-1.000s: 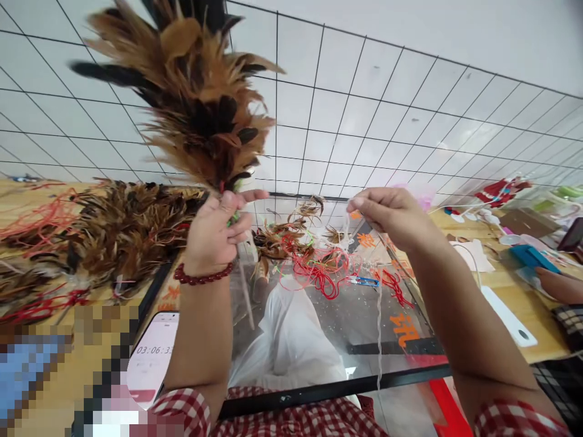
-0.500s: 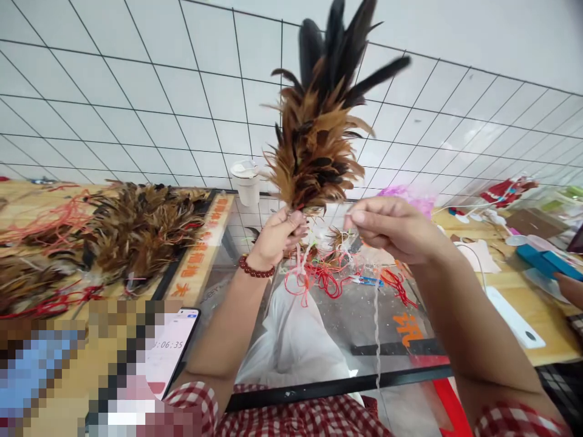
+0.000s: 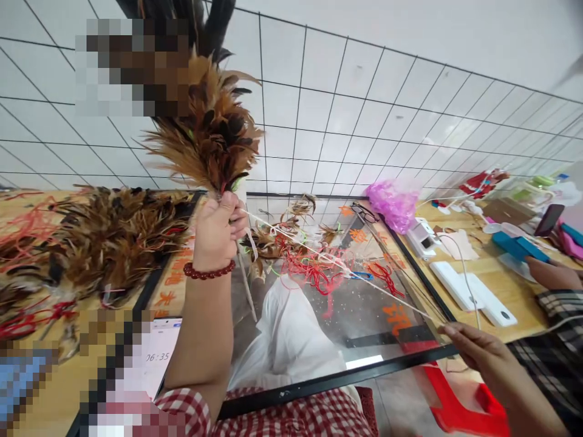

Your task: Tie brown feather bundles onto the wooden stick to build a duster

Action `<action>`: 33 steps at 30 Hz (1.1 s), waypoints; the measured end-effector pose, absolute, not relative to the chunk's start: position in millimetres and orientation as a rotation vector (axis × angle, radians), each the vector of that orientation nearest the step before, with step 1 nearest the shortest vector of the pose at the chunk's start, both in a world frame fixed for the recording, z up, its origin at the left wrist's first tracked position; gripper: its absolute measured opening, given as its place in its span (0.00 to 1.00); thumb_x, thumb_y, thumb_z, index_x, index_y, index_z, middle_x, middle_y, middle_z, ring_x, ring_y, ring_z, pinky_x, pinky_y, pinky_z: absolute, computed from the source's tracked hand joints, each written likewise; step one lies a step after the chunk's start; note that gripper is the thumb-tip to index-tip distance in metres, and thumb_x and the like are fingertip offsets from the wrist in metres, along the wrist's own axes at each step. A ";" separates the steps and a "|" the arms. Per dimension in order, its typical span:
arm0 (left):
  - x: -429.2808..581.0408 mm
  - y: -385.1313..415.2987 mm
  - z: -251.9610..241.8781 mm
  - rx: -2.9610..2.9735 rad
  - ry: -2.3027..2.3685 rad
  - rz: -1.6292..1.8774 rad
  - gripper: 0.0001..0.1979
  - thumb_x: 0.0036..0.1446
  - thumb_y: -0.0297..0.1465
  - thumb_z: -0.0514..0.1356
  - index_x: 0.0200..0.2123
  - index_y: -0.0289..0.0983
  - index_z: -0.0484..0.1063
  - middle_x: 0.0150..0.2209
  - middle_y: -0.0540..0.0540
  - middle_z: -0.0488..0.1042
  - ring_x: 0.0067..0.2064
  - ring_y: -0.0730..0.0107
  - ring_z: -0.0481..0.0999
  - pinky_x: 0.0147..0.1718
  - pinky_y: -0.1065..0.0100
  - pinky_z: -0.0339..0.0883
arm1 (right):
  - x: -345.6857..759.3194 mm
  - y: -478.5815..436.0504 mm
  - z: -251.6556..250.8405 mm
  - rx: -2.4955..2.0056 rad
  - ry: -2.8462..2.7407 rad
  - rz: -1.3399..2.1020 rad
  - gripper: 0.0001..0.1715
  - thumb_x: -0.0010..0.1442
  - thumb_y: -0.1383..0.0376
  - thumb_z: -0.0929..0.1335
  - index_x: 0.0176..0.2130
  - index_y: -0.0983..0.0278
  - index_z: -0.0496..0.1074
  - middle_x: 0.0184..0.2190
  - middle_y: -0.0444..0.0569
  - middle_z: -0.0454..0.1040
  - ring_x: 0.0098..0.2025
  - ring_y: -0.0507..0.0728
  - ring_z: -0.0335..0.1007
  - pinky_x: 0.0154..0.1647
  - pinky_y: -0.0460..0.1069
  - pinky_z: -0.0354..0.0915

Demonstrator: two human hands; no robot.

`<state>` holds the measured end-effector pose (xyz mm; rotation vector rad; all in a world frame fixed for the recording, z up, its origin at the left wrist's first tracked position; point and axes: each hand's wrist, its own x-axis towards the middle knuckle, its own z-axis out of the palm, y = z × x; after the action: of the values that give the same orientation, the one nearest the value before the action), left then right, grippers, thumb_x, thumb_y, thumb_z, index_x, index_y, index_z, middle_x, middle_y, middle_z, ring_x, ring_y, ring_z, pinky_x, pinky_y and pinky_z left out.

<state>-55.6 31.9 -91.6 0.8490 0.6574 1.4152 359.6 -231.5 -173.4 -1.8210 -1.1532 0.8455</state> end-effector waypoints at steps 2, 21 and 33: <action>-51.3 29.7 -89.7 0.849 0.659 1.437 0.17 0.54 0.36 0.64 0.25 0.35 0.60 0.19 0.56 0.56 0.15 0.86 0.50 0.13 0.80 0.37 | 351.9 -237.4 -181.6 -1.957 -1.092 0.887 0.16 0.50 0.47 0.71 0.29 0.54 0.80 0.21 0.52 0.71 0.25 0.62 0.70 0.22 0.53 0.65; -28.7 22.3 -91.5 0.834 0.639 1.348 0.18 0.55 0.36 0.65 0.24 0.36 0.59 0.19 0.56 0.54 0.15 0.86 0.48 0.13 0.80 0.35 | 255.5 -128.5 -177.9 -1.740 -1.853 0.815 0.30 0.61 0.48 0.65 0.55 0.61 0.71 0.54 0.57 0.72 0.55 0.62 0.68 0.56 0.57 0.63; -16.8 27.7 -102.8 0.891 0.647 1.317 0.20 0.48 0.40 0.68 0.27 0.36 0.60 0.21 0.56 0.60 0.15 0.87 0.50 0.12 0.81 0.39 | 144.6 -35.0 -213.3 -1.443 -1.657 1.289 0.16 0.54 0.53 0.70 0.26 0.64 0.72 0.19 0.43 0.68 0.23 0.51 0.64 0.26 0.45 0.56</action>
<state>-16.8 27.7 -102.8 0.8910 0.6473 1.3167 144.6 -35.0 -213.3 -1.4434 -1.6568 1.2892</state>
